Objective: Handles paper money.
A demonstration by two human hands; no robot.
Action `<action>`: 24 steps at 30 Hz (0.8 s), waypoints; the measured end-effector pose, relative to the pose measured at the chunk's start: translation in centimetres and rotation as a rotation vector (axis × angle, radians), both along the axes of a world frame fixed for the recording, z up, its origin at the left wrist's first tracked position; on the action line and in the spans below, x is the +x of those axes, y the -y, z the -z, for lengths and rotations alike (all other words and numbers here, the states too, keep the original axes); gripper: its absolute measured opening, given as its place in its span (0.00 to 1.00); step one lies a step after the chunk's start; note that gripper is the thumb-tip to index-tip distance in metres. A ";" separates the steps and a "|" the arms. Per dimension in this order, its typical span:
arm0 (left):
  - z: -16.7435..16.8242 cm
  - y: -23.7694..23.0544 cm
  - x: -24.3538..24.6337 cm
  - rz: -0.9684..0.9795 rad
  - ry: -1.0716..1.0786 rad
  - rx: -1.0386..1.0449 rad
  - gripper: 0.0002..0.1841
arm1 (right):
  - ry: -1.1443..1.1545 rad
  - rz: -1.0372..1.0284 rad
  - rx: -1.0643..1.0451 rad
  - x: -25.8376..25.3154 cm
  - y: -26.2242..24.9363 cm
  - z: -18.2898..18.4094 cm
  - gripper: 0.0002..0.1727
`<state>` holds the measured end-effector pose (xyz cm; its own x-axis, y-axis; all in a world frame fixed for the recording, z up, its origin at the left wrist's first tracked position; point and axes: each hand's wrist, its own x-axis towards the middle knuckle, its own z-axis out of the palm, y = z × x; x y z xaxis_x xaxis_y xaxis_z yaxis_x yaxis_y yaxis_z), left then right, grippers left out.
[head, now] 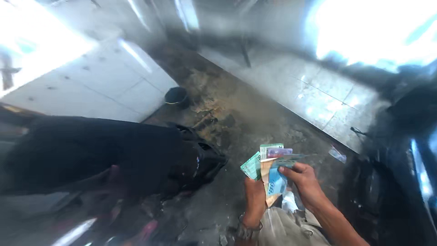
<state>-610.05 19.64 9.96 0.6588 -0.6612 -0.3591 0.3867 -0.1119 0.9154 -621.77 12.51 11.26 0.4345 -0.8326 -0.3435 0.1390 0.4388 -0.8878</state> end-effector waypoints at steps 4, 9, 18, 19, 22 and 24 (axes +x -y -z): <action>-0.6 5.1 1.4 -0.021 -0.194 -0.221 0.28 | -0.026 -0.059 -0.063 2.9 7.2 0.0 0.06; 0.1 11.8 3.2 -0.180 0.026 -0.020 0.15 | -0.042 -0.226 -0.139 6.2 15.2 1.0 0.05; 3.8 21.5 17.7 -0.421 -0.214 -0.256 0.26 | 0.008 -0.191 -0.014 19.4 28.0 3.4 0.05; 4.5 22.4 20.0 -0.431 -0.242 -0.302 0.26 | 0.025 -0.210 0.003 21.3 29.1 3.5 0.06; 4.3 25.7 27.0 -0.436 -0.337 -0.319 0.21 | 0.040 -0.267 -0.030 28.1 31.9 2.1 0.32; 3.0 27.2 30.7 -0.438 -0.340 -0.262 0.15 | 0.019 -0.347 -0.056 32.8 33.6 0.9 0.46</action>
